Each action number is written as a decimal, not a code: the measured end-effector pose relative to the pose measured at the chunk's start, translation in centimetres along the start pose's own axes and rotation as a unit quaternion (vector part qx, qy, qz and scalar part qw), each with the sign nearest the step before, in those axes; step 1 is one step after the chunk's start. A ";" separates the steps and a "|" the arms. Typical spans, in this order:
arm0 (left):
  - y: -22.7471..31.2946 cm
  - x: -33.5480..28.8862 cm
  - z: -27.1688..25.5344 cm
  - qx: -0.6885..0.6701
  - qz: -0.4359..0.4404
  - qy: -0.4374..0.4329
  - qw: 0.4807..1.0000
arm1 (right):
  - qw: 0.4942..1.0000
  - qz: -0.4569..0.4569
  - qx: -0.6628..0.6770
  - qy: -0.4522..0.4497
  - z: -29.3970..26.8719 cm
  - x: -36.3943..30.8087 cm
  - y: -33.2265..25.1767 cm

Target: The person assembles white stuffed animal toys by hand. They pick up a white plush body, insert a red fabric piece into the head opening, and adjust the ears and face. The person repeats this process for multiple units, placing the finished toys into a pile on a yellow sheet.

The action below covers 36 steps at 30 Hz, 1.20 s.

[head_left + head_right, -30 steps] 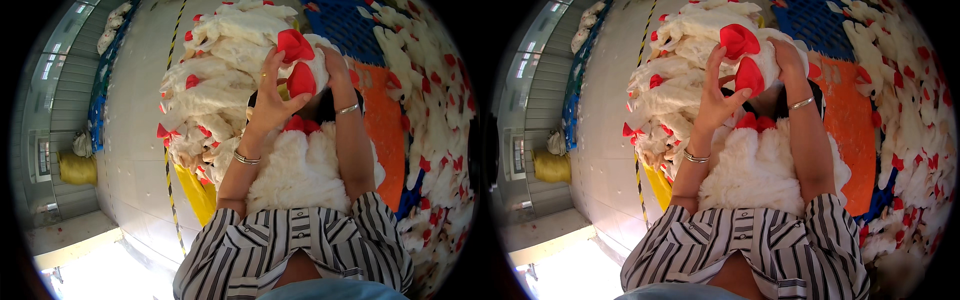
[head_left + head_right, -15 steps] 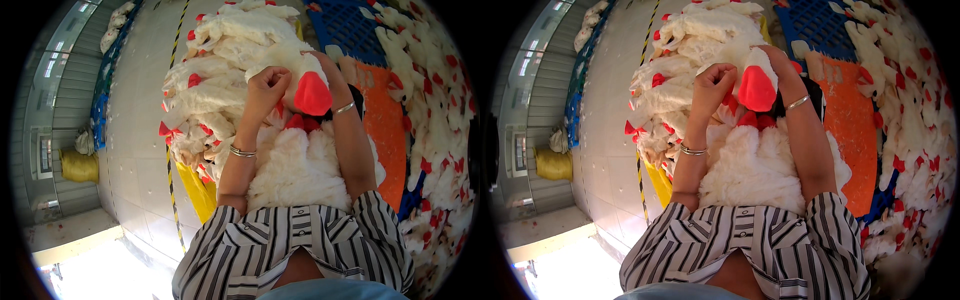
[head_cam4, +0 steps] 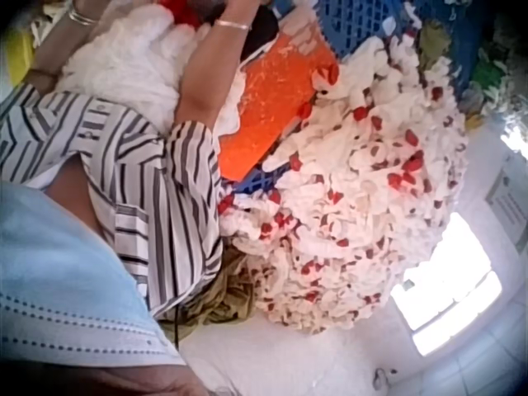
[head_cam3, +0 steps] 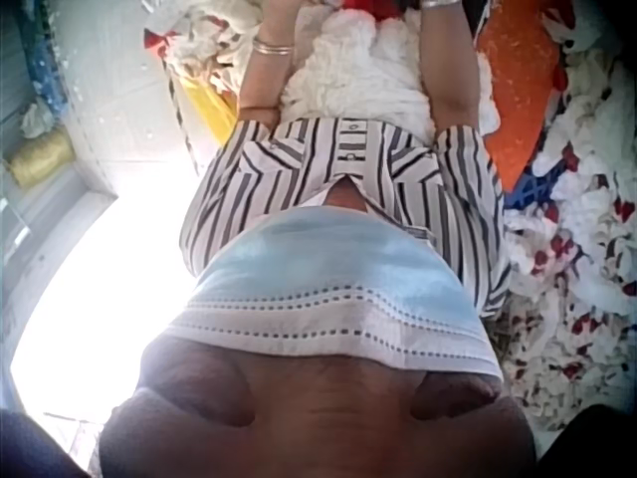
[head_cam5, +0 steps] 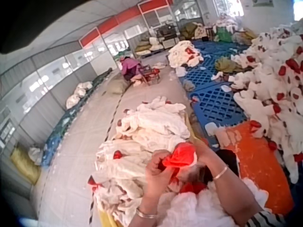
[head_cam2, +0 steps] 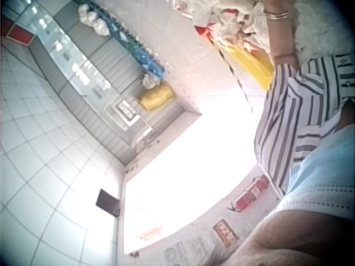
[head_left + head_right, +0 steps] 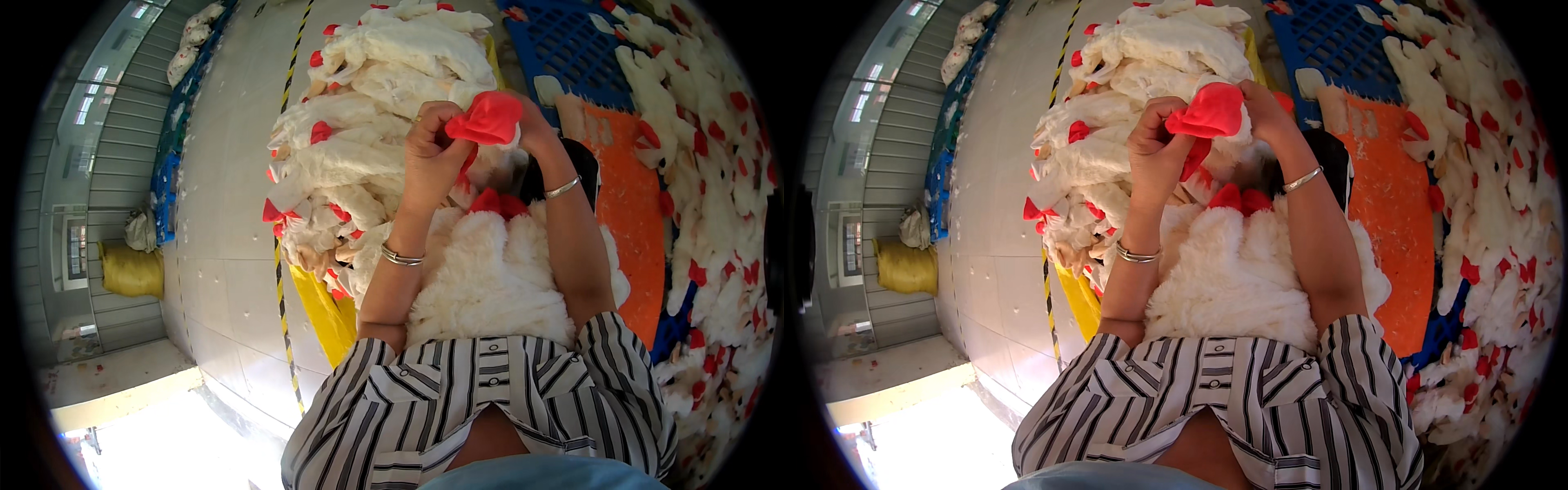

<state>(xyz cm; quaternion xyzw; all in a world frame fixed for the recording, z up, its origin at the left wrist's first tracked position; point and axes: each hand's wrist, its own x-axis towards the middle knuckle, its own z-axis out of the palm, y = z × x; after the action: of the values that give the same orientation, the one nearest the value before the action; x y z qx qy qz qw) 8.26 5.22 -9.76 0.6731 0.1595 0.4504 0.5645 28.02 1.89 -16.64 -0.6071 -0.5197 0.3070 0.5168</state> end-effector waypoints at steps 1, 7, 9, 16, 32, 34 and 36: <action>0.7 0.1 0.0 -0.038 -0.054 0.014 0.998 | 0.997 0.039 0.028 0.061 0.2 -0.5 -2.6; 0.5 0.3 -0.7 -0.051 -0.096 0.064 0.992 | 0.968 -0.180 0.175 0.020 -1.3 -3.0 -8.9; 0.5 0.3 -0.5 -0.041 -0.097 0.060 0.993 | 0.971 -0.158 0.176 0.014 -0.5 -3.4 -9.5; 0.4 0.1 -1.9 -0.038 -0.129 0.013 0.991 | 0.989 -0.119 0.018 0.091 -1.8 -4.6 -10.6; 0.3 1.3 -4.2 -0.330 -0.128 0.161 0.921 | 0.997 -0.070 -0.035 -0.022 0.0 -5.3 -10.7; 0.1 1.2 -4.2 -0.348 -0.122 0.164 0.915 | 0.996 -0.077 -0.044 -0.030 1.1 -4.9 -11.0; 0.0 1.1 -4.3 -0.340 -0.117 0.172 0.917 | 0.999 -0.043 -0.014 0.011 2.0 -5.1 -12.2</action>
<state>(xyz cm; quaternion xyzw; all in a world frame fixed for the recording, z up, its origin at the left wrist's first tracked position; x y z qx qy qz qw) 5.48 8.69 -9.42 0.3299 0.1691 0.5166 0.7718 20.95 -3.25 -6.52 -0.5947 -0.5436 0.2709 0.5266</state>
